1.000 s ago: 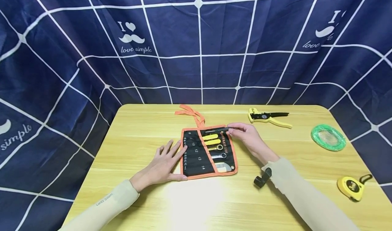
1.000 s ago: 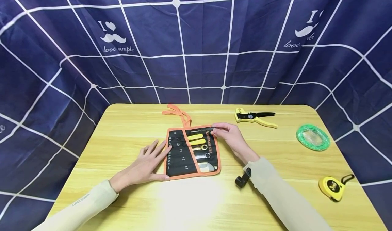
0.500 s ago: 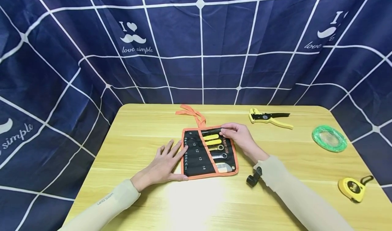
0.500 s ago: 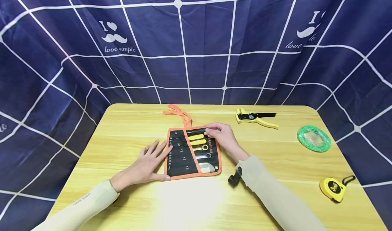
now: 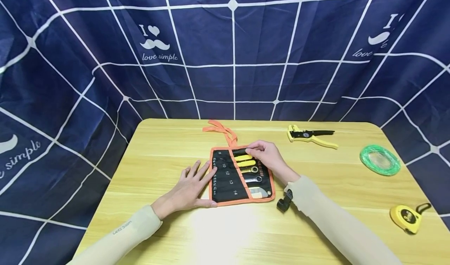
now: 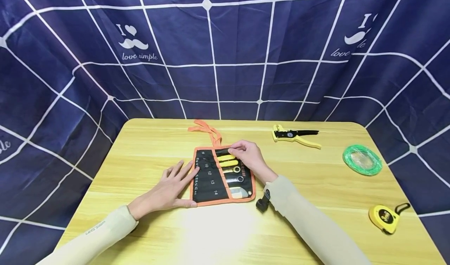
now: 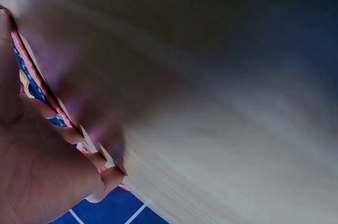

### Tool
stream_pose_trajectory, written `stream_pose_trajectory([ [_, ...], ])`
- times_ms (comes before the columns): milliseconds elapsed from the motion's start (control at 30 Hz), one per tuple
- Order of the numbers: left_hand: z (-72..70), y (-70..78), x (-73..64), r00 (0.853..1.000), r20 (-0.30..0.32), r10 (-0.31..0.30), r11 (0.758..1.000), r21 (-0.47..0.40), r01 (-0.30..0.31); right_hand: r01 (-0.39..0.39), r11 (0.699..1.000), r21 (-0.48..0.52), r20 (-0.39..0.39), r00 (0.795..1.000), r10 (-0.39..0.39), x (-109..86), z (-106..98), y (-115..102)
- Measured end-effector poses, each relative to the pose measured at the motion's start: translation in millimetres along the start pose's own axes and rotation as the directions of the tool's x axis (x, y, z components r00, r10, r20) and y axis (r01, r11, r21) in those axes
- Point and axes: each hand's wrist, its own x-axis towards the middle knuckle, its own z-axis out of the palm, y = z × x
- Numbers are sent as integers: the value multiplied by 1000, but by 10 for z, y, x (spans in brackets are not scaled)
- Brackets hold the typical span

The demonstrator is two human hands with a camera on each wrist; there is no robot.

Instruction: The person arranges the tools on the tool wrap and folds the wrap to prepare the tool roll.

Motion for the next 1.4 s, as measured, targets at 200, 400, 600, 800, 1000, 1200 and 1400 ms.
stream_pose_trajectory([
  [200, 2, 16, 1, 1000, 2, -1, 1000, -9, 1, -26, 999, -45, 4, 1000, 26, 1, 57, -21],
  [400, 7, 25, -5, 1000, 4, -3, 1000, -11, 3, -28, 992, -119, -21, 999, 25, 30, 143, -29],
  [600, 17, 26, -3, 1000, -7, 6, 1000, -7, -7, -46, 988, -147, -16, 999, 44, 28, 151, -39],
  [800, 19, 39, -18, 1000, -12, 5, 1000, -6, -5, -53, 993, -102, -19, 999, 51, -42, 65, -29],
  [1000, 22, 94, -66, 1000, -21, -7, 1000, 15, 7, -42, 995, -92, -57, 998, 36, -215, -56, -32],
  [1200, 56, 183, -143, 999, -39, -22, 1000, 6, 22, -25, 996, -81, -47, 999, 21, -484, -180, 6],
  [1400, 98, 302, -207, 994, -87, -68, 996, -56, 64, -20, 997, -72, 41, 999, 23, -775, -311, 62],
])
